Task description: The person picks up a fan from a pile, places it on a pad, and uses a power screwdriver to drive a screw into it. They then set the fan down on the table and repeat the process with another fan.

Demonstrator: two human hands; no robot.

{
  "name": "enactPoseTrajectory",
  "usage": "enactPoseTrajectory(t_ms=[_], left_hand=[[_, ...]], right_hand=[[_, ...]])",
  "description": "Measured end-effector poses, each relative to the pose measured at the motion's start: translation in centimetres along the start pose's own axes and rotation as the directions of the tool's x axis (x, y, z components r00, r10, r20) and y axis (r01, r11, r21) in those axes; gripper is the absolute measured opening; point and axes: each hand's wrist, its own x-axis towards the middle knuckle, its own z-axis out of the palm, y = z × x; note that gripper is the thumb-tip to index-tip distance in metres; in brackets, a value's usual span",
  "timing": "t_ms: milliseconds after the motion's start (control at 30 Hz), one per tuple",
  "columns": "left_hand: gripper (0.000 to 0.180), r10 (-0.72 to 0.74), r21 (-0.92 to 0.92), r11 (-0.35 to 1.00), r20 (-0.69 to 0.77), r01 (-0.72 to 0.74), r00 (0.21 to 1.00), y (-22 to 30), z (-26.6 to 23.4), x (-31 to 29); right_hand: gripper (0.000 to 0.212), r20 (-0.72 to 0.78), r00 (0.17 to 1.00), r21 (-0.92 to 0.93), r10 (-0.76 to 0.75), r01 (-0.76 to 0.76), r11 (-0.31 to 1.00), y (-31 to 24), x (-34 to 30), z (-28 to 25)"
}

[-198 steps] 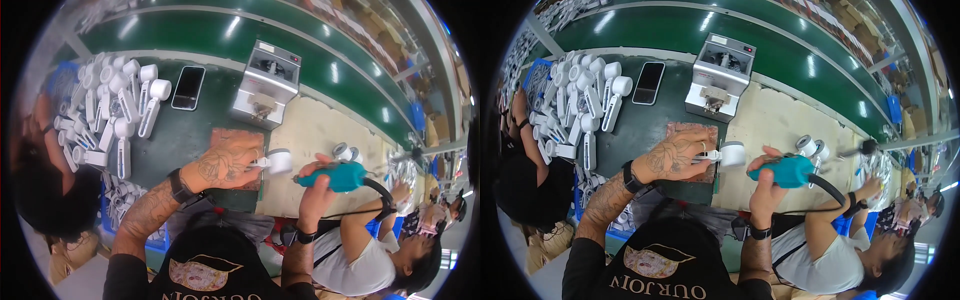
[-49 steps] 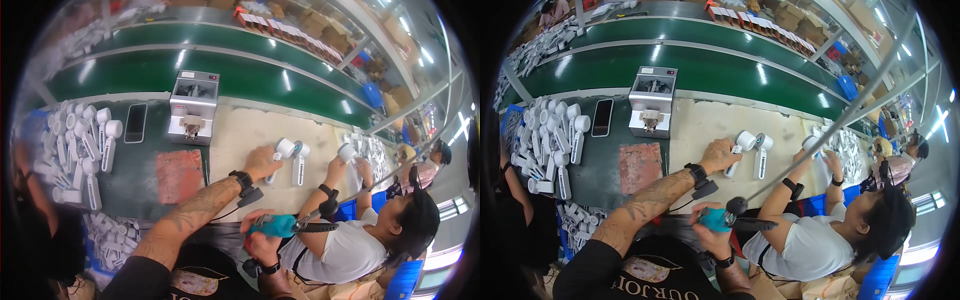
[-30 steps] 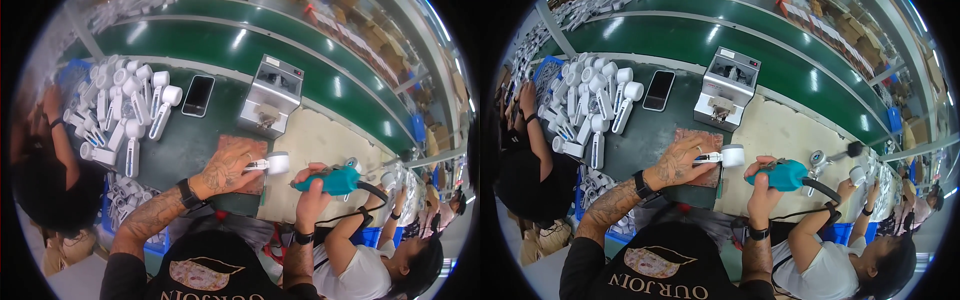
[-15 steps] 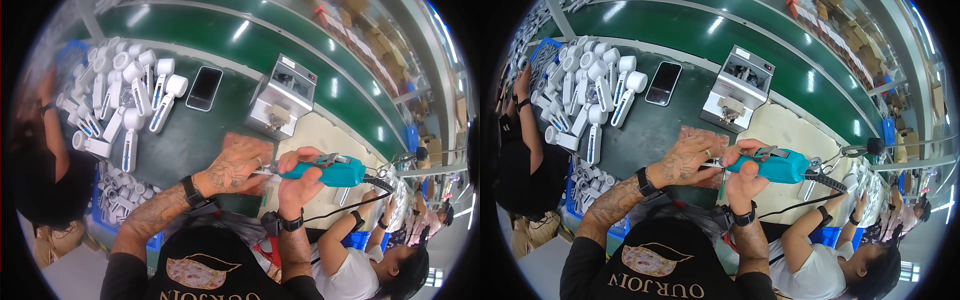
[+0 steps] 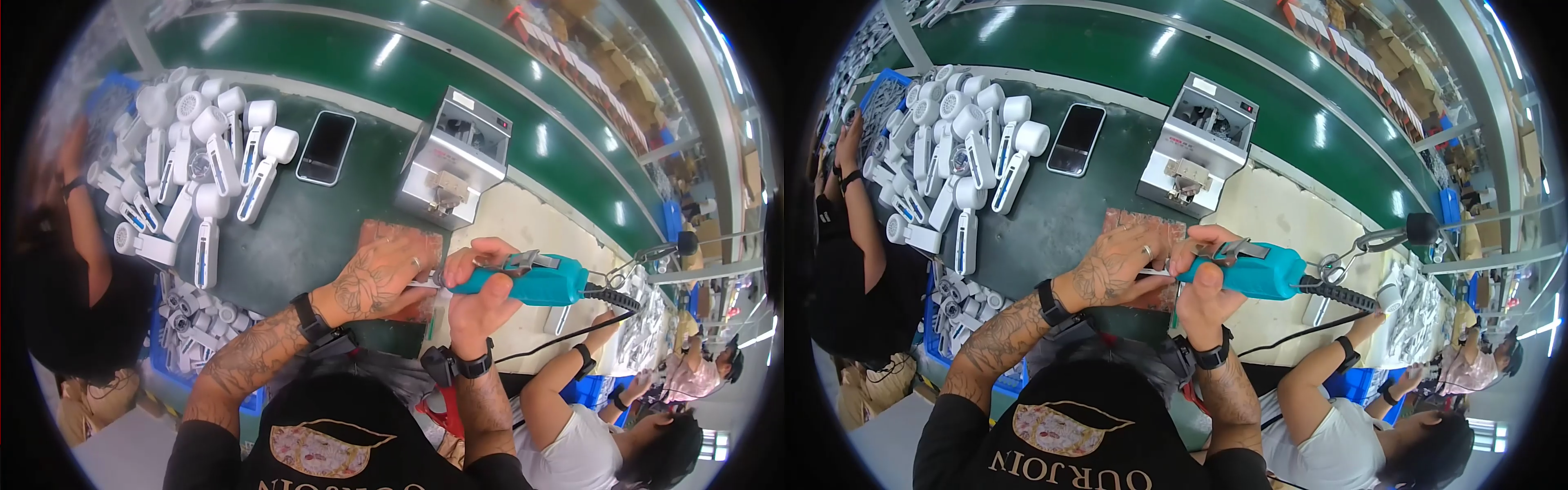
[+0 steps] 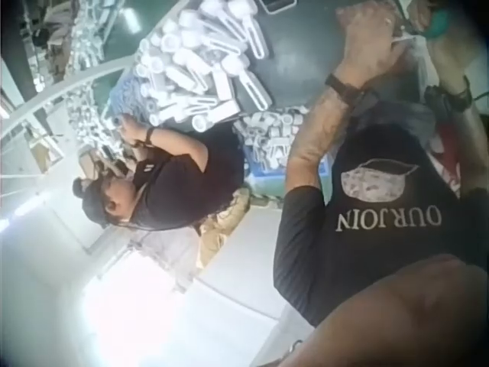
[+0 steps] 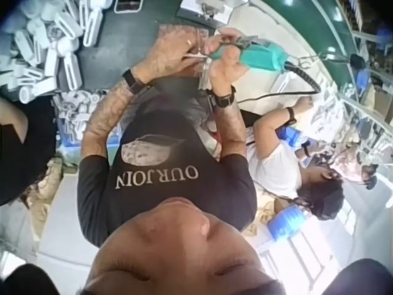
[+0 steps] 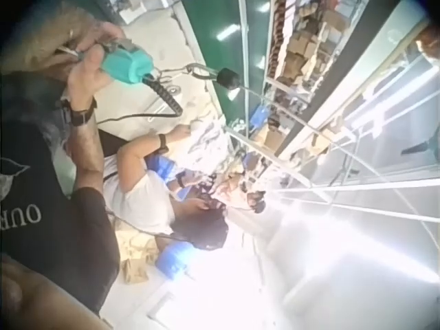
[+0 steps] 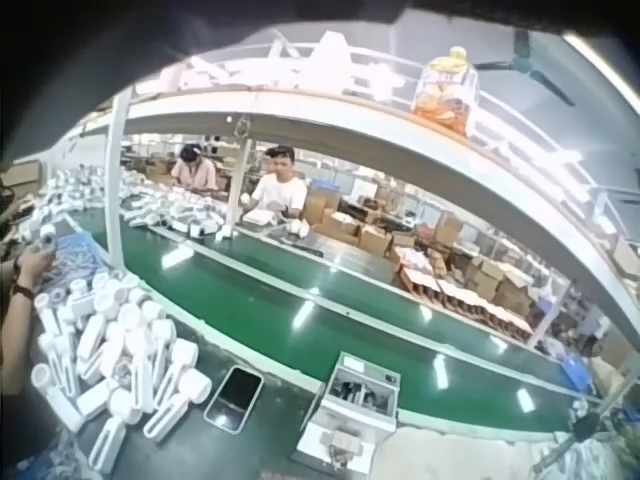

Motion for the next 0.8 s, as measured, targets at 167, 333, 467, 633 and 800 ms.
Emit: enactPoseTrajectory(t_ms=[167, 333, 467, 633, 800], left_hand=[[0.054, -0.066, -0.068, 0.995, 0.097, 0.073, 0.993, -0.1, -0.1, 0.0], [0.049, -0.063, -0.077, 0.995, 0.082, 0.069, 0.995, -0.1, -0.1, -0.1], [0.047, -0.079, -0.055, 0.995, 0.122, 0.086, 0.989, 0.1, -0.4, 0.0], [0.046, -0.199, -0.052, 0.978, 0.07, 0.203, 0.977, 1.0, -0.5, 0.3], [0.046, -0.11, -0.038, 0.993, 0.049, 0.112, 0.993, 0.3, 0.2, 0.1]], right_hand=[[0.067, 0.005, 1.0, -0.016, -0.016, 0.017, 1.0, 0.3, 0.0, 0.0], [0.069, 0.041, 0.999, -0.048, -0.02, 0.022, 0.999, 0.6, 0.0, -0.4], [0.069, 0.053, 0.998, -0.031, -0.015, 0.017, 0.999, 0.4, 0.0, -0.4], [0.069, 0.043, 0.999, 0.0, -0.014, 0.014, 1.0, 0.6, 0.1, -0.6], [0.072, -0.043, 0.999, -0.04, 0.021, -0.022, 0.999, -0.8, 0.9, 0.2]])
